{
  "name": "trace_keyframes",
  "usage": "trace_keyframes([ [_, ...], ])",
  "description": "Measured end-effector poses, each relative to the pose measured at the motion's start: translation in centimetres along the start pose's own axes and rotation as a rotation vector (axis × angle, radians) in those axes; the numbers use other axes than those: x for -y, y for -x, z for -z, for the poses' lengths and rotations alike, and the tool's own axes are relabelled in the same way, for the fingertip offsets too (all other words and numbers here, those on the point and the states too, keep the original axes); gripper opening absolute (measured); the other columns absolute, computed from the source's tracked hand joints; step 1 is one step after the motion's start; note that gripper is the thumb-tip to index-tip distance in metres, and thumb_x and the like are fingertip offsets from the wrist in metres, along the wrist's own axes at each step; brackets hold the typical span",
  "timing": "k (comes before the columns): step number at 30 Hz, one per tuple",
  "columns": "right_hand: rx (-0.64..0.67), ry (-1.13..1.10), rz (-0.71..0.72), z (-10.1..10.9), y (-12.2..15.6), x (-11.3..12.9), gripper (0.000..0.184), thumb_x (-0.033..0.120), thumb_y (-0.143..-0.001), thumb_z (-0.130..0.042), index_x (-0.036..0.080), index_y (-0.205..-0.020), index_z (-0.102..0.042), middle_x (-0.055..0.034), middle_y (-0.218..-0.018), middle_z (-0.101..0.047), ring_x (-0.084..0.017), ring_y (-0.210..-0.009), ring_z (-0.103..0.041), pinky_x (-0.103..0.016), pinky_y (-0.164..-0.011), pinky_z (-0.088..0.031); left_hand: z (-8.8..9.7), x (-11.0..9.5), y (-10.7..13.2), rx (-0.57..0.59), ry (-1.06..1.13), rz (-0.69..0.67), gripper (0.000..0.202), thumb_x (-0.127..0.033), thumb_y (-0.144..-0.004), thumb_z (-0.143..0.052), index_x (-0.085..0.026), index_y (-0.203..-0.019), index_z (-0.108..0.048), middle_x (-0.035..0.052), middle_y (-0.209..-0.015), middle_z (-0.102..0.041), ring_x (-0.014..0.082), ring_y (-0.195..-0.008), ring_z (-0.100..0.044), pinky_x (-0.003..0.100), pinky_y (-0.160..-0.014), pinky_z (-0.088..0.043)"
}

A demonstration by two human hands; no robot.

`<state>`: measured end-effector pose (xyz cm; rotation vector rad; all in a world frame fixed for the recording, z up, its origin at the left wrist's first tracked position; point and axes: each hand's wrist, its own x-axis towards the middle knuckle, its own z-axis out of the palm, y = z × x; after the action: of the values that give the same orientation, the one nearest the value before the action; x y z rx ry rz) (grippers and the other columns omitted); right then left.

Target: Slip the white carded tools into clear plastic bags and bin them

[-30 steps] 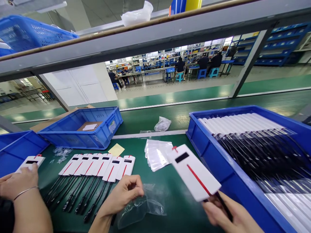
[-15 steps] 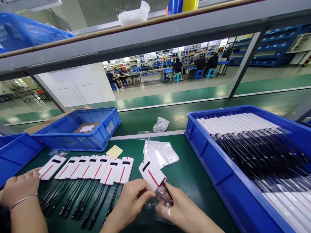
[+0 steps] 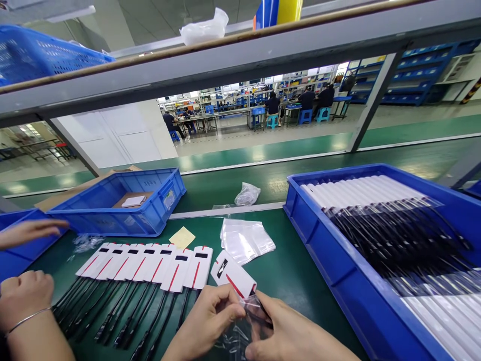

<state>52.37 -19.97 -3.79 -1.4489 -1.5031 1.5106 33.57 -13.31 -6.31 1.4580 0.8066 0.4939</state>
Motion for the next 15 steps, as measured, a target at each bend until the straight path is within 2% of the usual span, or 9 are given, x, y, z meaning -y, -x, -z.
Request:
trace_keyframes([
  [6, 0.002, -0.146, 0.046, -0.2, 0.1, 0.1, 0.029, 0.016, -0.071, -0.067, 0.02, -0.097, -0.057, 0.0014, -0.094, -0.059, -0.019, -0.086, -0.058, -0.025, -0.075, -0.049, -0.3, 0.6, -0.4, 0.053, 0.077, 0.033, 0.04, -0.047, -0.085, -0.066, -0.016, -0.065, -0.053, -0.0031, -0.061, -0.048, 0.0085, -0.057, -0.036, 0.022, -0.056, -0.029],
  [9, -0.003, -0.153, 0.037, -0.1, 0.0, -0.2, 0.028, 0.016, -0.074, -0.065, 0.019, -0.1, -0.058, 0.0016, -0.094, -0.059, -0.017, -0.084, -0.055, -0.022, -0.07, -0.046, -0.2, 0.8, -0.5, 0.025, 0.053, 0.022, 0.042, -0.05, -0.086, -0.065, -0.015, -0.066, -0.056, -0.0027, -0.061, -0.049, 0.0086, -0.058, -0.037, 0.022, -0.056, -0.029],
  [11, -0.082, -0.059, 0.032, 0.4, 0.3, -0.9, 0.012, 0.03, -0.085, -0.062, 0.021, -0.092, -0.058, 0.0016, -0.086, -0.059, -0.018, -0.079, -0.055, -0.024, -0.069, -0.046, 0.2, 1.0, -0.5, 0.003, 0.05, 0.001, 0.045, -0.055, -0.085, -0.065, -0.015, -0.066, -0.057, -0.0036, -0.058, -0.047, 0.0084, -0.055, -0.036, 0.022, -0.054, -0.028],
  [13, -0.224, 0.087, 0.039, 1.1, 1.1, -2.2, 0.031, 0.05, -0.096, -0.051, 0.023, -0.082, -0.059, 0.0009, -0.074, -0.058, -0.019, -0.072, -0.055, -0.026, -0.067, -0.048, 0.9, 1.2, -0.3, -0.029, 0.062, -0.003, 0.05, -0.061, -0.082, -0.066, -0.015, -0.065, -0.056, -0.0049, -0.055, -0.044, 0.0078, -0.051, -0.035, 0.022, -0.051, -0.026],
  [15, -0.361, 0.154, 0.034, 1.9, 2.4, -3.8, 0.04, 0.059, -0.096, -0.049, 0.023, -0.083, -0.062, -0.0006, -0.07, -0.061, -0.02, -0.066, -0.056, -0.026, -0.064, -0.05, 1.8, 1.6, -0.1, -0.068, 0.07, -0.005, 0.053, -0.066, -0.08, -0.066, -0.016, -0.065, -0.055, -0.0052, -0.054, -0.043, 0.0076, -0.049, -0.034, 0.022, -0.048, -0.026],
])
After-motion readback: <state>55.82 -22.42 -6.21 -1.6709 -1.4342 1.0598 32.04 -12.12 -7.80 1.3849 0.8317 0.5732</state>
